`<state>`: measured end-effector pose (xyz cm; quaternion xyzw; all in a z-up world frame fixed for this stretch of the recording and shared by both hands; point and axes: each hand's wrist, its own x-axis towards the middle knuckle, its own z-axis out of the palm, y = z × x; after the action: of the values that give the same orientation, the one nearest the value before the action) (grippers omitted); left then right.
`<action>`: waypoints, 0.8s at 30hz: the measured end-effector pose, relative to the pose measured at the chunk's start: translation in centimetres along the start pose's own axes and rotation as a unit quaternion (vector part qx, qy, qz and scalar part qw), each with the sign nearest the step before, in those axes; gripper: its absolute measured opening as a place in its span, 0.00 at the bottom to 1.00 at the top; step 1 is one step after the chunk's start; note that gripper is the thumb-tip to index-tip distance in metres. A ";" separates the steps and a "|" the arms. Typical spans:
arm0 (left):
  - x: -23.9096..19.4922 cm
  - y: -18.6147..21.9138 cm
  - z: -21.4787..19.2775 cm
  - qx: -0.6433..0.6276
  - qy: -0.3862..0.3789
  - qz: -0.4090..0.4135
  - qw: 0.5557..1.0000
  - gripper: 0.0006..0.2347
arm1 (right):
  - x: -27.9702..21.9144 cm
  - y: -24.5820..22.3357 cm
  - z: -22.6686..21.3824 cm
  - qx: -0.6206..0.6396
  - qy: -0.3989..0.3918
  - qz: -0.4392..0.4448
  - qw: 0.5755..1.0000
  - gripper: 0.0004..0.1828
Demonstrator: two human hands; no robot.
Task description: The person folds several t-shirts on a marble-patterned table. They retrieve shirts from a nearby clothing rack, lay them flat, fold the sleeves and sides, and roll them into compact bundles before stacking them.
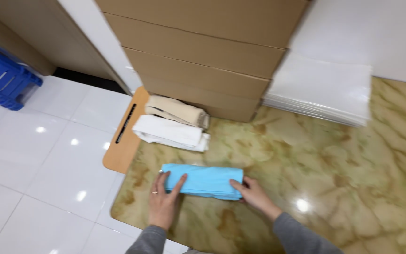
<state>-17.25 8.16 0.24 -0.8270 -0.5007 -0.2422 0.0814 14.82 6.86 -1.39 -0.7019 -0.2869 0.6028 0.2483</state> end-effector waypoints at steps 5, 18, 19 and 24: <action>1.9 -11.6 -1.3 -0.007 -0.014 -0.012 1.000 0.29 | 0.5 -7.3 10.7 -0.024 0.001 0.004 1.000 0.26; 7.5 -16.5 2.5 -0.036 -0.099 -0.019 0.994 0.39 | 3.2 -9.5 12.4 0.104 0.081 -0.027 0.991 0.36; 7.9 -15.7 1.6 -0.040 -0.099 -0.014 0.994 0.39 | 2.8 -8.8 11.5 0.107 0.087 -0.027 0.990 0.36; 10.1 -10.1 -1.7 -0.122 -0.090 -0.028 0.988 0.34 | -4.4 -7.3 4.2 0.185 0.093 -0.049 0.977 0.27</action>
<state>-22.72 20.36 5.52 -0.8347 -0.4958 -0.2283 -0.0725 9.41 8.96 6.12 -0.6822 -0.1801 0.5646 0.4283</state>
